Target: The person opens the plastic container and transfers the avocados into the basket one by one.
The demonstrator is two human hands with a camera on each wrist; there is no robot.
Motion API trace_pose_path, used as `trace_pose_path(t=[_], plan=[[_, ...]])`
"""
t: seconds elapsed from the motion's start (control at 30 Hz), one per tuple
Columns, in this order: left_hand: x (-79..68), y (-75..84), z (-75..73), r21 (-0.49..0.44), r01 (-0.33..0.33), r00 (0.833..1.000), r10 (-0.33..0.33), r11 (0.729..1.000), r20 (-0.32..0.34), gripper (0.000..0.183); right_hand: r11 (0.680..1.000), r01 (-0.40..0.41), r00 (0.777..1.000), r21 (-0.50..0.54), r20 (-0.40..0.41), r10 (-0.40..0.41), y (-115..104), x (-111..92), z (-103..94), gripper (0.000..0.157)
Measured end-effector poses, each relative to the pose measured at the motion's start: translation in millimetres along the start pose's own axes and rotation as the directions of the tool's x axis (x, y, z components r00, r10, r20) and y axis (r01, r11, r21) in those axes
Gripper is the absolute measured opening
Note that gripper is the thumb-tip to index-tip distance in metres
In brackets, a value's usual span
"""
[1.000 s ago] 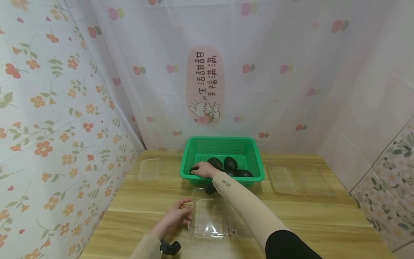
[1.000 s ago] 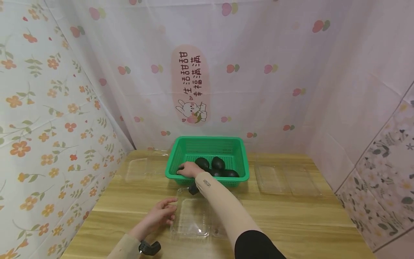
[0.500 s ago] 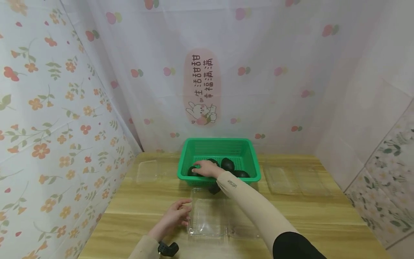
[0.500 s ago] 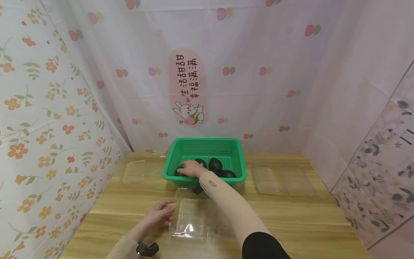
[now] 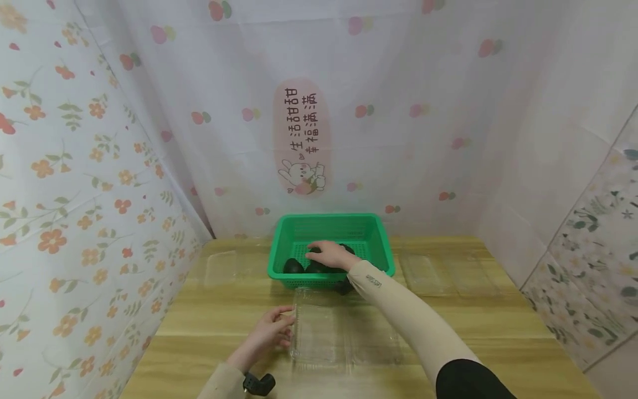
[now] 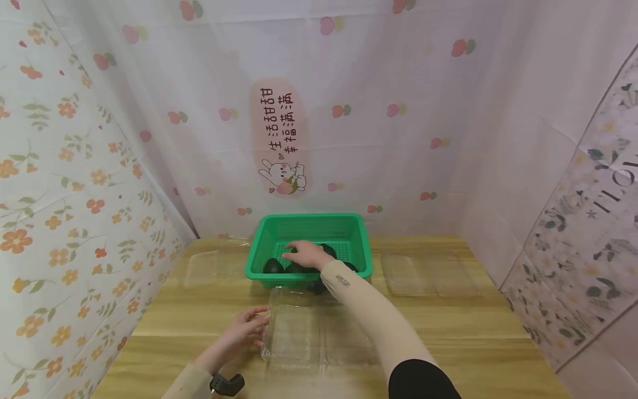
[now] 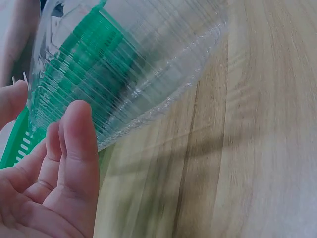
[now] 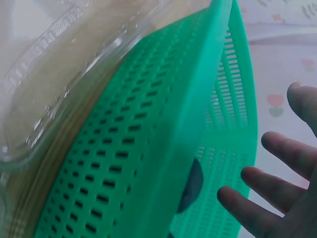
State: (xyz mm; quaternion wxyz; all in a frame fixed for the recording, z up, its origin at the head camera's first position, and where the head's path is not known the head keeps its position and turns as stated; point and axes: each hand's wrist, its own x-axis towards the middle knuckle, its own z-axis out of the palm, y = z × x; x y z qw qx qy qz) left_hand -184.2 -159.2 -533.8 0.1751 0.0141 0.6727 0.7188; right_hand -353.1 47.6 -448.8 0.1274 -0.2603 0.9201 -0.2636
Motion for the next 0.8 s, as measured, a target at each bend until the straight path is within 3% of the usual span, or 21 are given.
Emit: trace_pose_path(t=[0.43, 0.63, 0.8], plan=[[4.1, 13.5, -3.1, 0.040, -0.034, 0.999, 0.034, 0.999, -0.004, 0.052, 0.997, 0.015, 0.996, 0.071, -0.088, -0.009, 25, -18, -24.3, 0.047], [0.6, 32.6, -22.9, 0.159, -0.054, 0.998, 0.056, 0.986, -0.007, 0.054, 0.998, 0.015, 0.993, 0.069, -0.117, -0.007, 40, -31, -35.3, 0.048], [1.9, 58.7, -45.2, 0.292, -0.055, 0.997, 0.066, 0.955, -0.028, 0.054, 0.997, -0.005, 0.988, 0.072, -0.153, 0.016, 56, -43, -50.0, 0.049]])
